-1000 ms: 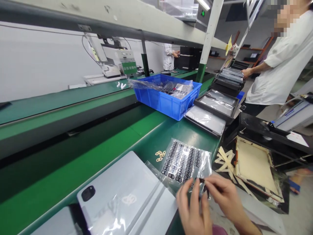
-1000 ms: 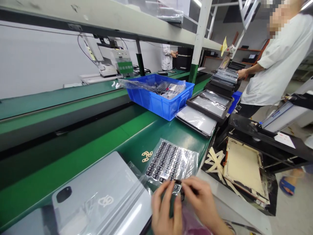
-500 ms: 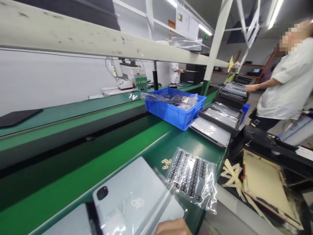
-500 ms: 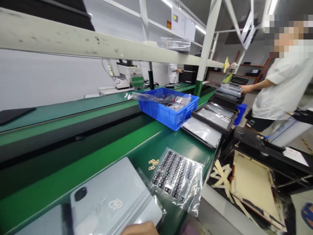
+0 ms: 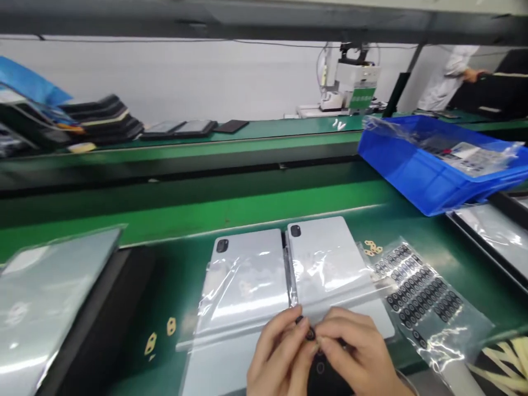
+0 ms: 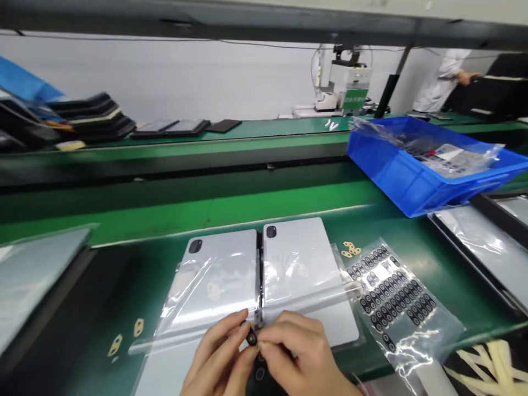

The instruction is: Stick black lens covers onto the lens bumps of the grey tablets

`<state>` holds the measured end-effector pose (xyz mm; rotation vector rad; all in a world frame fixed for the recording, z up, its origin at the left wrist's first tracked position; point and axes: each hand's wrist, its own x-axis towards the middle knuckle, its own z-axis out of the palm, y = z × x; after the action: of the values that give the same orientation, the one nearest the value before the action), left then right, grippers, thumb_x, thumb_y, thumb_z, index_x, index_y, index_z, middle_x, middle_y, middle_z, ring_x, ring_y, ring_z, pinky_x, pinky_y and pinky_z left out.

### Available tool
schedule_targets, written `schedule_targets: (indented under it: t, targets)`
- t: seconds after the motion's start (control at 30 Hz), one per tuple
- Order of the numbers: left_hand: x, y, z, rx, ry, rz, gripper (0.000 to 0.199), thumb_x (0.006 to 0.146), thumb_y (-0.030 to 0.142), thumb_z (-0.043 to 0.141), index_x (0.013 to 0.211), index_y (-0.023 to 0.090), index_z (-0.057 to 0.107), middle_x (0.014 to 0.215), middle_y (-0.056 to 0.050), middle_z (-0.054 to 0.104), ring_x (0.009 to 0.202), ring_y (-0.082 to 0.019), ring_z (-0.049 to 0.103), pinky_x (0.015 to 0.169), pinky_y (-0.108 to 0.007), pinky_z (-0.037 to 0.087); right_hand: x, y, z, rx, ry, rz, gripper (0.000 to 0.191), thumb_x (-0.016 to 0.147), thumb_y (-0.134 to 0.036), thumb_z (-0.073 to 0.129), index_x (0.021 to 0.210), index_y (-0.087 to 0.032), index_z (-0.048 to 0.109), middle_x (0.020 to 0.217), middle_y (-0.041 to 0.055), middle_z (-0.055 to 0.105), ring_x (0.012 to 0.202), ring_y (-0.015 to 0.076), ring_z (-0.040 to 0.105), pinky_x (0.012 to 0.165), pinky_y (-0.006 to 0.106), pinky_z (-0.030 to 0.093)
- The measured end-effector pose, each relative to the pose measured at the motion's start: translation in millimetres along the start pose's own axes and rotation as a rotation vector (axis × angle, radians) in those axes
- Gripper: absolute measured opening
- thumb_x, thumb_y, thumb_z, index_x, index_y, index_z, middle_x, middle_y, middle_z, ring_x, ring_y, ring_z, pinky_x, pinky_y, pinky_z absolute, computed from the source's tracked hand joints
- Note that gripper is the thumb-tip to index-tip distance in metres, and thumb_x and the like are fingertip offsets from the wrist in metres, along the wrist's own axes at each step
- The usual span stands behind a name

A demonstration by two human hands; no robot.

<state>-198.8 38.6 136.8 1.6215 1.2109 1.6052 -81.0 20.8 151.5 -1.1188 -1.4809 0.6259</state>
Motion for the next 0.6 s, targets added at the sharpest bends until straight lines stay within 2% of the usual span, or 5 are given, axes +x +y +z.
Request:
schedule_targets:
  t: [0.2, 0.33, 0.47, 0.6]
  targets:
    - [15.1, -11.3, -24.9, -0.06, -0.206, 0.151, 0.015, 0.075, 0.022, 0.071, 0.09, 0.022, 0.069, 0.091, -0.004, 0.068, 0.073, -0.014, 0.066, 0.056, -0.019, 0.056, 3.3, 0.4, 3.8, 0.059, -0.069, 0.005, 0.019, 0.091, -0.021, 0.051, 0.075, -0.018, 0.06, 0.061, 0.0005, 0.057, 0.054, 0.0107, 0.053, 0.05, 0.019, 0.043]
    - [20.8, -11.6, -28.8, -0.1, -0.229, 0.215, 0.015, 0.075, 0.02, 0.072, 0.089, 0.019, 0.068, 0.093, -0.005, 0.069, 0.077, -0.014, 0.067, 0.064, -0.02, 0.057, 3.4, -2.6, 6.6, 0.035, -0.057, -0.041, 0.017, 0.09, -0.017, 0.049, 0.075, -0.018, 0.056, 0.061, -0.0006, 0.056, 0.053, 0.0093, 0.052, 0.049, 0.016, 0.042]
    - [24.8, -11.5, -32.1, -0.092, -0.261, 0.204, 0.016, 0.075, 0.022, 0.071, 0.091, 0.019, 0.068, 0.098, -0.008, 0.07, 0.083, -0.018, 0.066, 0.072, -0.028, 0.058, 0.0, -4.0, 8.4, -0.073, -0.077, -0.089, 0.013, 0.091, -0.012, 0.045, 0.085, -0.018, 0.055, 0.066, 0.0005, 0.056, 0.056, 0.0103, 0.053, 0.051, 0.018, 0.042]
    - [33.0, -10.1, -40.9, -0.135, -0.384, 0.115, 0.01, 0.077, 0.023, 0.07, 0.087, 0.021, 0.07, 0.094, -0.006, 0.072, 0.085, -0.017, 0.065, 0.074, -0.026, 0.056, -1.6, -5.3, 6.9, -0.252, -0.175, -0.177, 0.014, 0.092, -0.009, 0.042, 0.093, -0.017, 0.053, 0.071, 0.002, 0.057, 0.062, 0.0118, 0.055, 0.059, 0.021, 0.046]
